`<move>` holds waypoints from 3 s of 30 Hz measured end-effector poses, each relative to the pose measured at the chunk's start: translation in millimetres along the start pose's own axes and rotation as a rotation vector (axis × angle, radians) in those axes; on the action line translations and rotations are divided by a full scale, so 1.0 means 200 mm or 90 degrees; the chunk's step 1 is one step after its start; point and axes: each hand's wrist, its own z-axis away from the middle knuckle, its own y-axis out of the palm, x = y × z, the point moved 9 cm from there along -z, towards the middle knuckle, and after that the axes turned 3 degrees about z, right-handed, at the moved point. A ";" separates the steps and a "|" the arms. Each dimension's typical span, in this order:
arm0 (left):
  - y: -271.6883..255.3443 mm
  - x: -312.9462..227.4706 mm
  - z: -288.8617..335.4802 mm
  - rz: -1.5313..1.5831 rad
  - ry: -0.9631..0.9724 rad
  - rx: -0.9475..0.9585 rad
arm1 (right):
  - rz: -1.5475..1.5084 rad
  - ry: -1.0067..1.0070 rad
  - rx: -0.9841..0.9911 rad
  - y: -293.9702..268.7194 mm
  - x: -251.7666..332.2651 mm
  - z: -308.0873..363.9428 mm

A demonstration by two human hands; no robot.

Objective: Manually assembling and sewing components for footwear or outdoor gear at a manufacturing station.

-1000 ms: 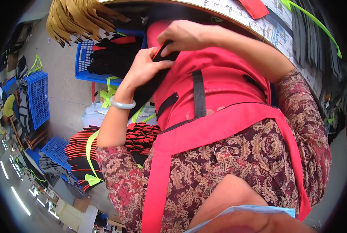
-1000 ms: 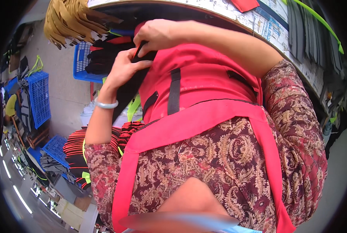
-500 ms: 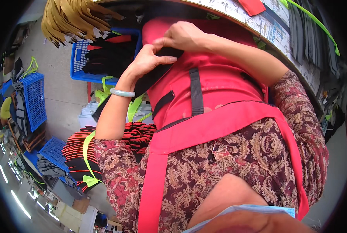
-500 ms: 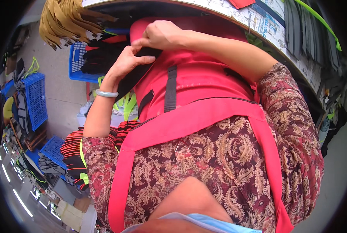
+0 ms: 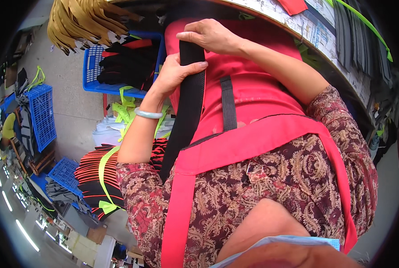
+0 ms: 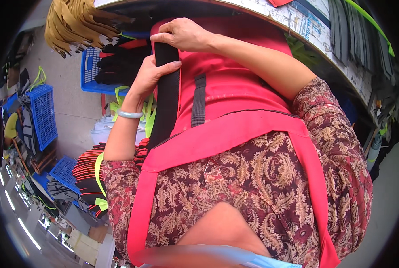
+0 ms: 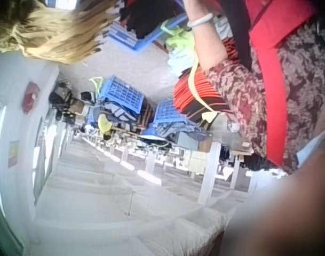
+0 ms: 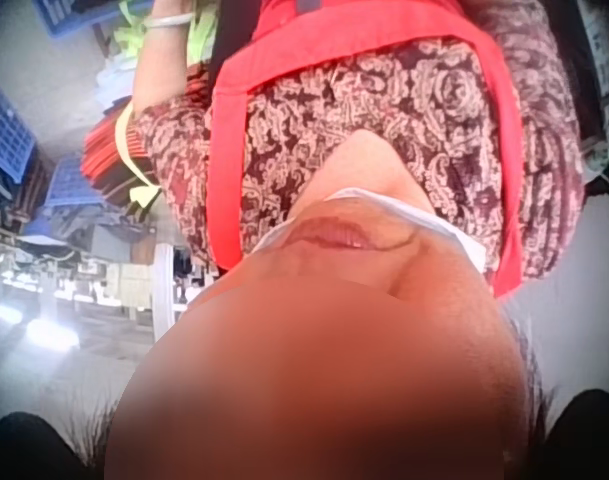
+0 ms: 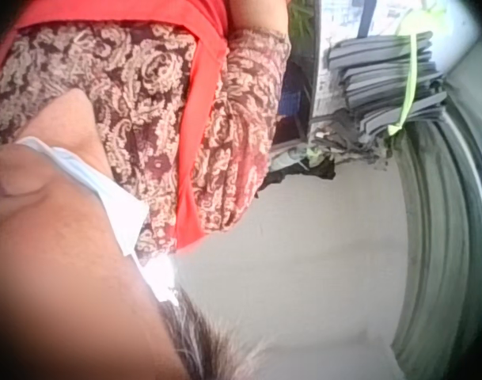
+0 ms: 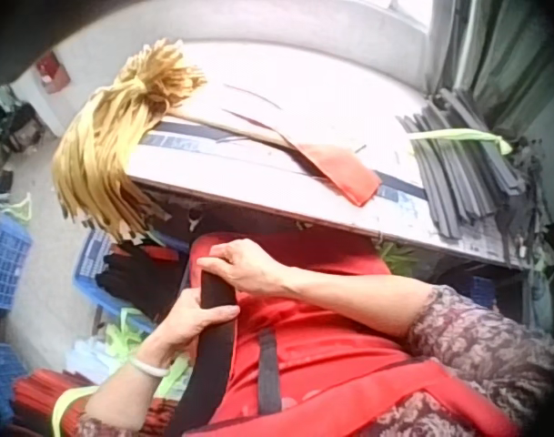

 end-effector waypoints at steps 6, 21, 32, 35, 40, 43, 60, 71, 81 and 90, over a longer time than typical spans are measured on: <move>0.07 0.03 0.01 0.255 -0.050 0.043 | -0.051 0.082 0.067 0.02 -0.03 0.04; 0.10 -0.03 -0.14 0.074 -0.004 0.019 | -0.035 0.019 -0.051 -0.21 -0.09 0.06; 0.03 -0.16 -0.13 0.202 0.080 0.060 | 0.234 0.292 -0.554 -1.45 -0.76 0.70; 0.09 -0.16 -0.16 0.170 0.060 0.056 | 0.295 0.128 -0.629 -1.38 -0.60 0.67; 0.12 -0.20 -0.16 0.124 0.067 0.062 | 0.117 0.184 -0.505 -1.38 -0.51 0.45; 0.16 -0.22 -0.17 0.188 0.068 0.108 | 0.552 -0.028 -0.746 -1.55 -0.33 0.51; 0.07 -0.27 0.04 0.139 0.168 0.046 | 0.105 0.049 -0.122 -0.60 -0.04 0.31; 0.14 -0.23 0.07 -0.161 0.196 0.052 | 0.205 0.004 0.147 -0.23 0.21 0.37; 0.21 -0.17 0.03 -0.213 0.180 0.102 | 0.308 0.020 0.218 -0.18 0.17 0.41; 0.22 -0.17 0.05 -0.246 0.174 0.102 | 0.235 0.026 0.165 -0.21 0.15 0.41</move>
